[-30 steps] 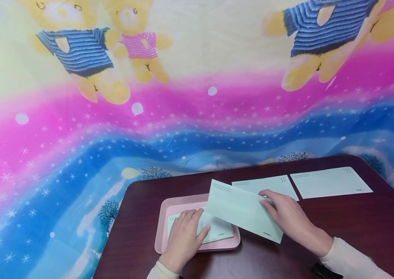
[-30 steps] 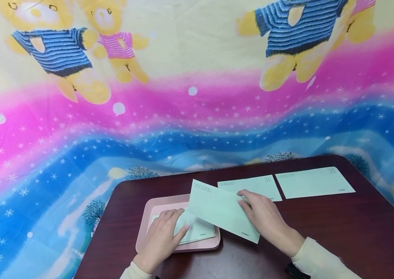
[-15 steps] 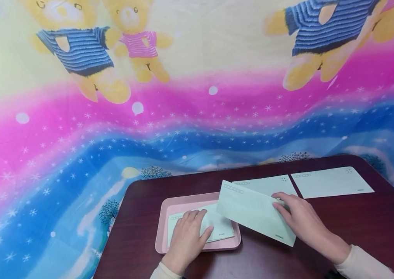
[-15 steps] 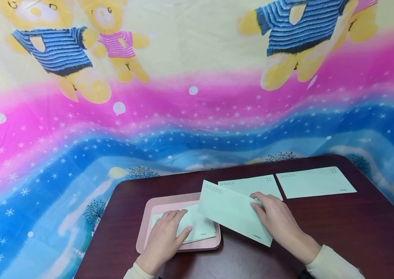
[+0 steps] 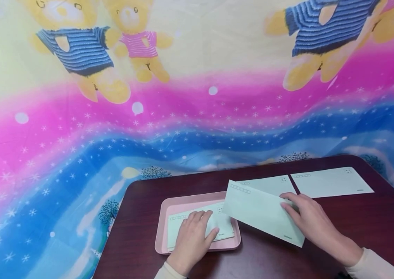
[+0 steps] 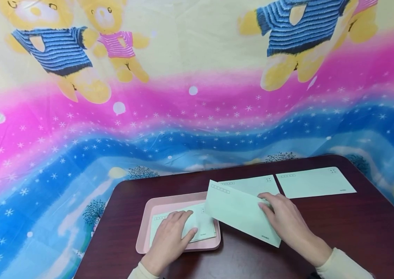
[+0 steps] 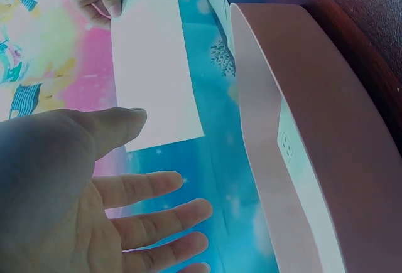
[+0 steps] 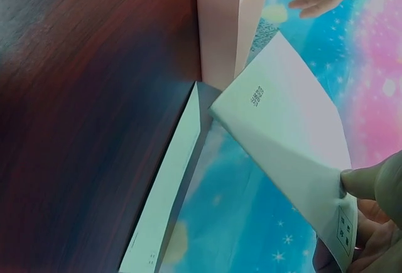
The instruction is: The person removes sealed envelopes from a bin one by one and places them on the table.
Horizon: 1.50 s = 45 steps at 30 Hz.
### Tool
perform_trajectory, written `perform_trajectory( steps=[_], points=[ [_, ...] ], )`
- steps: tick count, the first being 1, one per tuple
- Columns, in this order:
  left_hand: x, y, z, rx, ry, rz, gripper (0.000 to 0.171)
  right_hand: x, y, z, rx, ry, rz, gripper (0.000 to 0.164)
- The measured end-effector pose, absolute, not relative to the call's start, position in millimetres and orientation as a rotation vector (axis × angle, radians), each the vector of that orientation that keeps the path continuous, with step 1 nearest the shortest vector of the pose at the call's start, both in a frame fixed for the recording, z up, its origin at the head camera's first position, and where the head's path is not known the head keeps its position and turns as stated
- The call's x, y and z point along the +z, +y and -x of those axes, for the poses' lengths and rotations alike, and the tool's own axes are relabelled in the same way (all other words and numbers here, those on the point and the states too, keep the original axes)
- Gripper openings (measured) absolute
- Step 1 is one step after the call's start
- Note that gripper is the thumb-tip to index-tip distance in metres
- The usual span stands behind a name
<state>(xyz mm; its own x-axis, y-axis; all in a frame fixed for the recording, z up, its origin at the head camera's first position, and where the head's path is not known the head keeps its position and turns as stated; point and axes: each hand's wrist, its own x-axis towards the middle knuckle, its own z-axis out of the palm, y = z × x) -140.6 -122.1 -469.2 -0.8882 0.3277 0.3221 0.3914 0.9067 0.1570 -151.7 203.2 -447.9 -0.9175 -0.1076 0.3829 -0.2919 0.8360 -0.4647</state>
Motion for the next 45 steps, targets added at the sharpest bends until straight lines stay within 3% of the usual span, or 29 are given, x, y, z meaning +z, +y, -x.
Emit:
perform_trajectory(
  steps=[31, 45],
  points=[
    [-468, -111, 137, -0.267, -2.777, 0.595, 0.046, -469, 252, 142, 0.671, -2.717, -0.246, 0.02],
    [-472, -101, 136, -0.23, -2.787, 0.63, 0.048, -490, 279, 154, 0.606, -2.792, -0.307, 0.017]
  ],
)
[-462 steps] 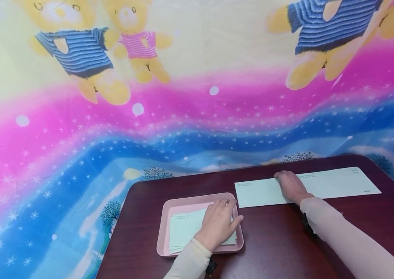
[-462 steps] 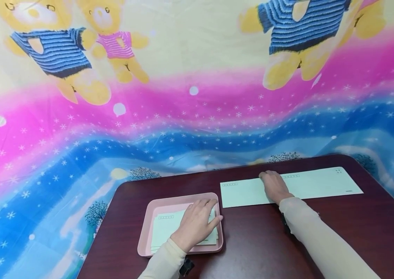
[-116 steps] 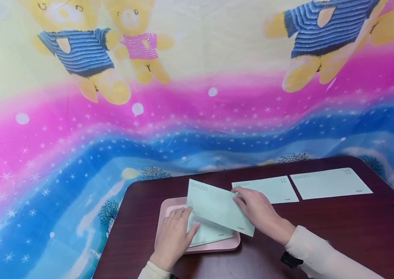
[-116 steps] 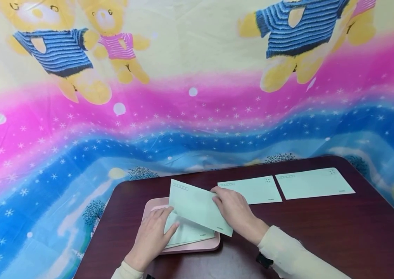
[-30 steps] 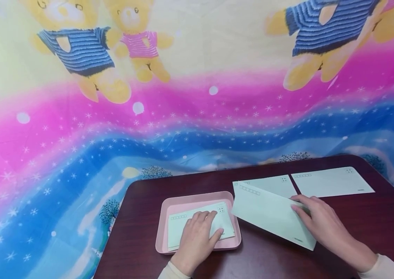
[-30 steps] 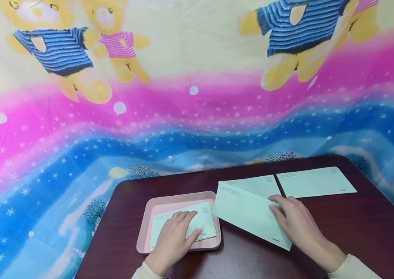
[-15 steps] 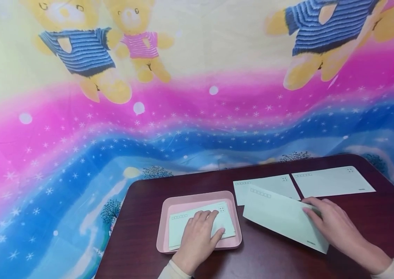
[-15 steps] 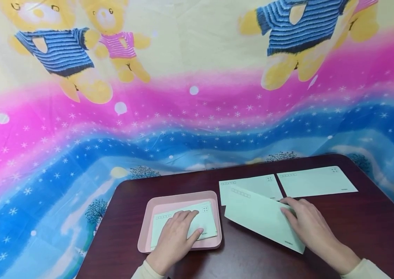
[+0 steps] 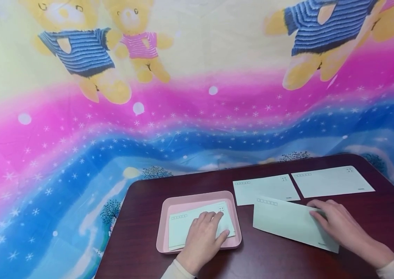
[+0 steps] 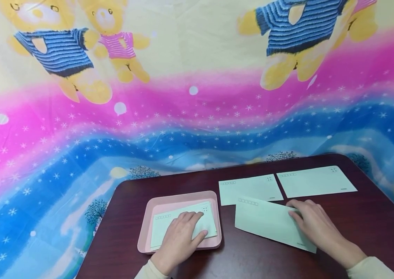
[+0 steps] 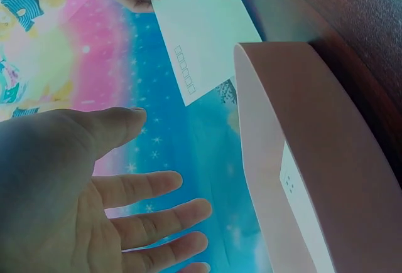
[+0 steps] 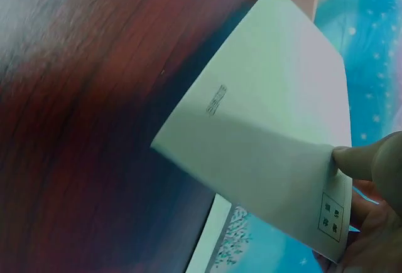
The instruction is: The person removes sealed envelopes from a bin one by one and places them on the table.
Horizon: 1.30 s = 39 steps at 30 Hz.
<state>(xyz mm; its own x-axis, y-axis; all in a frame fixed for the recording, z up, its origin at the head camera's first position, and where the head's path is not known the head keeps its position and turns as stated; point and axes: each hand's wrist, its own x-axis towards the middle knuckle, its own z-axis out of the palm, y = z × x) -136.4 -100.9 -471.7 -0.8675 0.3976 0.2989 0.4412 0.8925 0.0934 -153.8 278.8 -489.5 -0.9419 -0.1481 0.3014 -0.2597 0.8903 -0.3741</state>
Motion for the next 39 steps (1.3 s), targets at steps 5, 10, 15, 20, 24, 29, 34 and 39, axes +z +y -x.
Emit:
perform_trajectory(
  steps=[5, 10, 15, 20, 24, 29, 34, 39],
  points=[
    [-475, -98, 135, -0.217, -2.774, 0.648, 0.047, -494, 286, 159, 0.58, -2.791, -0.309, 0.019],
    [-477, -96, 134, -0.224, -2.772, 0.653, 0.045, -498, 291, 162, 0.563, -2.787, -0.297, 0.019],
    [-476, -93, 134, -0.21, -2.772, 0.675, 0.046, -501, 296, 165, 0.571, -2.789, -0.275, 0.018],
    [-475, -90, 135, -0.199, -2.759, 0.697, 0.045, -504, 299, 167, 0.542, -2.762, -0.28, 0.019],
    [-476, -88, 135, -0.188, -2.755, 0.706, 0.044, -504, 304, 169, 0.534, -2.778, -0.284, 0.019],
    [-476, -84, 136, -0.185, -2.751, 0.72, 0.044, -503, 313, 174, 0.507, -2.828, -0.271, 0.021],
    [-476, -81, 137, -0.168, -2.737, 0.731, 0.044, -504, 318, 177, 0.493, -2.844, -0.246, 0.022],
    [-475, -79, 137, -0.161, -2.733, 0.741, 0.045, -505, 320, 181, 0.482, -2.854, -0.211, 0.023]
  ],
)
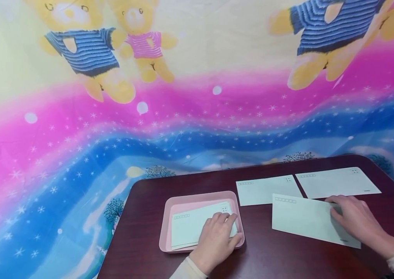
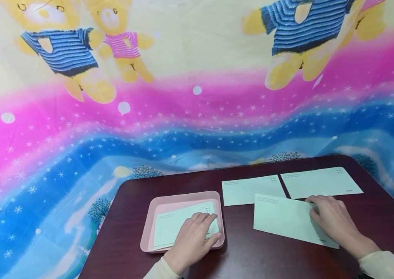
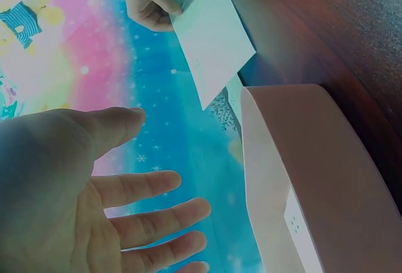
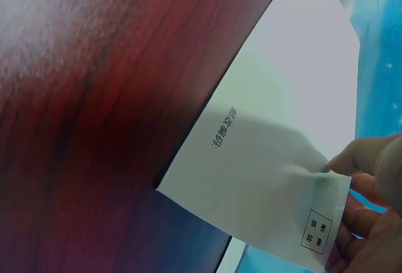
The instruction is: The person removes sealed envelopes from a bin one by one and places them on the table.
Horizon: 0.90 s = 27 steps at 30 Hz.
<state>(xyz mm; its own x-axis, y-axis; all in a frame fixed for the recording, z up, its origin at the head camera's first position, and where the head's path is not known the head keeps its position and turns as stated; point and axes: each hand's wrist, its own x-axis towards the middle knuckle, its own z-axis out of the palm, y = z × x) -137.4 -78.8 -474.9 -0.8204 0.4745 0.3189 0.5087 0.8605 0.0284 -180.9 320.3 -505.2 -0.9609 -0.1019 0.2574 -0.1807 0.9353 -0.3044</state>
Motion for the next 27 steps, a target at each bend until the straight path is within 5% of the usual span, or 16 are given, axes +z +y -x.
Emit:
perform_trajectory(
  steps=[27],
  points=[
    [-477, -69, 135, -0.118, -2.714, 0.793, 0.044, -522, 349, 192, 0.429, -2.757, -0.205, 0.024]
  ],
)
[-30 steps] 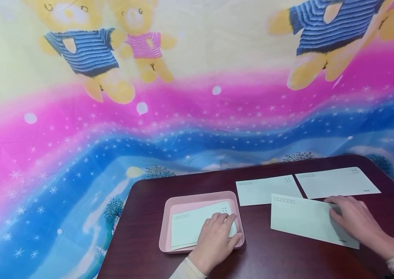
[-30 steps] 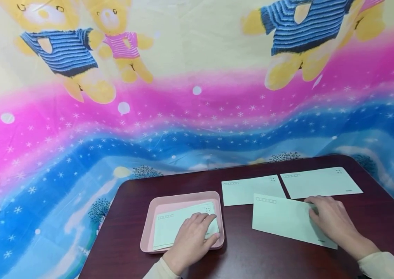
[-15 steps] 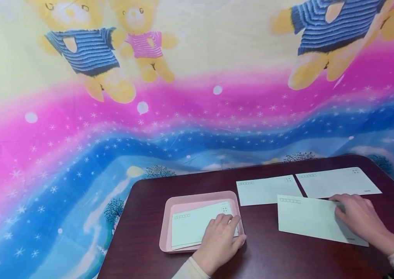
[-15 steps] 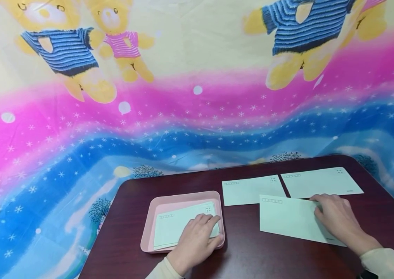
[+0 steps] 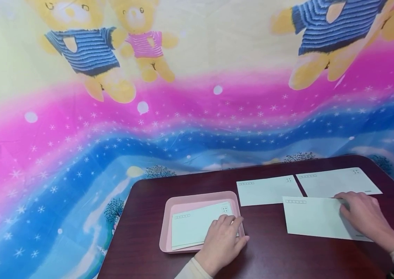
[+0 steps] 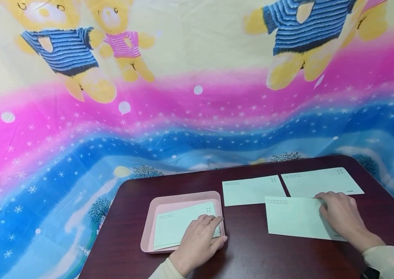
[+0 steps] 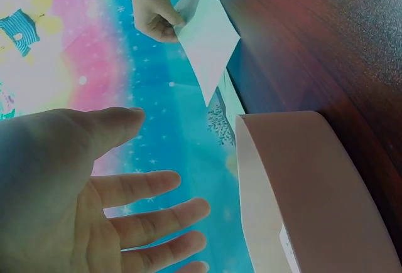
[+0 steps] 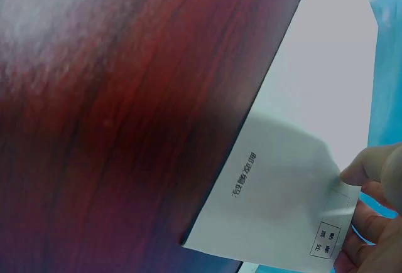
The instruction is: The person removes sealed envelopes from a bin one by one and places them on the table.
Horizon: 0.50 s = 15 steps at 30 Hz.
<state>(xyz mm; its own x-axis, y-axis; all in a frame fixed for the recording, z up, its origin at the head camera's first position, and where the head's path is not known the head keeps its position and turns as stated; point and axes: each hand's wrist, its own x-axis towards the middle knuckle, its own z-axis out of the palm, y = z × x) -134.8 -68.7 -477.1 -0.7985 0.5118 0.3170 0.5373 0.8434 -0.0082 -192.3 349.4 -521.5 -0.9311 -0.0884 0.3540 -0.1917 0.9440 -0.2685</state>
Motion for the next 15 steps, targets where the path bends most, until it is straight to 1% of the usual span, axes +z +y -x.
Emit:
perform_trajectory(
  steps=[15],
  points=[
    [-481, -64, 135, -0.101, -2.685, 0.804, 0.044, -526, 364, 198, 0.368, -2.784, -0.141, 0.025]
  ],
)
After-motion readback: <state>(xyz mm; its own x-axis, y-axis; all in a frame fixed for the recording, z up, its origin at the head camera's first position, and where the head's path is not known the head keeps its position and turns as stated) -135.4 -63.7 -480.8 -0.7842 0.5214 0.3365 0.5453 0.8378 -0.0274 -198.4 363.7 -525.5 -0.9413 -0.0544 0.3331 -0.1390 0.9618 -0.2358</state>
